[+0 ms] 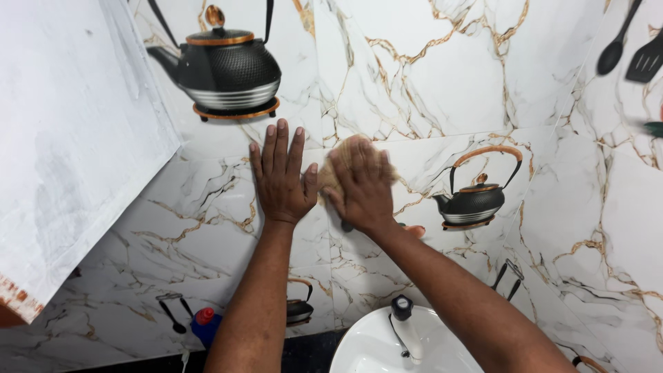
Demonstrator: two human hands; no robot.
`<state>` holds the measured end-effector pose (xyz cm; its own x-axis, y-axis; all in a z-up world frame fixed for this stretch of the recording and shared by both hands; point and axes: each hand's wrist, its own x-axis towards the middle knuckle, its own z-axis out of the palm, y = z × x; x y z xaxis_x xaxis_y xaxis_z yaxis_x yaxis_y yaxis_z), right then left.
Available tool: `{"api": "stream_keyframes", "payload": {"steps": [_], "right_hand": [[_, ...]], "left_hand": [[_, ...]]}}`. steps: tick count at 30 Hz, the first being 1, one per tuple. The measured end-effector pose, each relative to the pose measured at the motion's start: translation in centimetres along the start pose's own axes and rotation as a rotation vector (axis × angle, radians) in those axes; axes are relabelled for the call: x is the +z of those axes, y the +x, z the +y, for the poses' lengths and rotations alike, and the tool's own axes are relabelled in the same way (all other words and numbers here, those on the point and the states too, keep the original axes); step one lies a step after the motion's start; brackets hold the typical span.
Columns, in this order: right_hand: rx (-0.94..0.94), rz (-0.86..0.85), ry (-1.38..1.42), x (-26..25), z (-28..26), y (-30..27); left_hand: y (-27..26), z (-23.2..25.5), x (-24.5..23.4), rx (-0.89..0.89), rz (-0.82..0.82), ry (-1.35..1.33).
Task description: The person wipes the wall tiles and the area around a sink using a cloth by hand.
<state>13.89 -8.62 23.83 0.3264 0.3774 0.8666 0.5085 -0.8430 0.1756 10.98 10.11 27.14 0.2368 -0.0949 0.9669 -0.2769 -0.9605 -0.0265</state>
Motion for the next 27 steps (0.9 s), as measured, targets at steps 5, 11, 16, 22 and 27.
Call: {"api": "stream_keyframes", "payload": {"steps": [5, 11, 16, 22, 27], "right_hand": [[-0.150, -0.050, -0.008, -0.6, 0.5, 0.6], [0.187, 0.150, -0.012, -2.5, 1.8, 3.7], [0.119, 0.146, -0.050, -2.1, -0.4, 4.9], [-0.016, 0.088, -0.086, -0.5, -2.9, 2.7], [0.034, 0.072, 0.091, -0.5, -5.7, 0.1]], "left_hand": [[-2.2, -1.5, -1.7, 0.014, -0.117, -0.057], [-5.4, -4.7, -3.1, 0.047, -0.216, 0.050], [-5.9, -4.6, -2.0, 0.031, -0.200, 0.089], [-5.7, -4.3, -2.1, 0.059, -0.146, 0.122], [-7.2, 0.2, -2.3, -0.115, 0.093, -0.126]]}}
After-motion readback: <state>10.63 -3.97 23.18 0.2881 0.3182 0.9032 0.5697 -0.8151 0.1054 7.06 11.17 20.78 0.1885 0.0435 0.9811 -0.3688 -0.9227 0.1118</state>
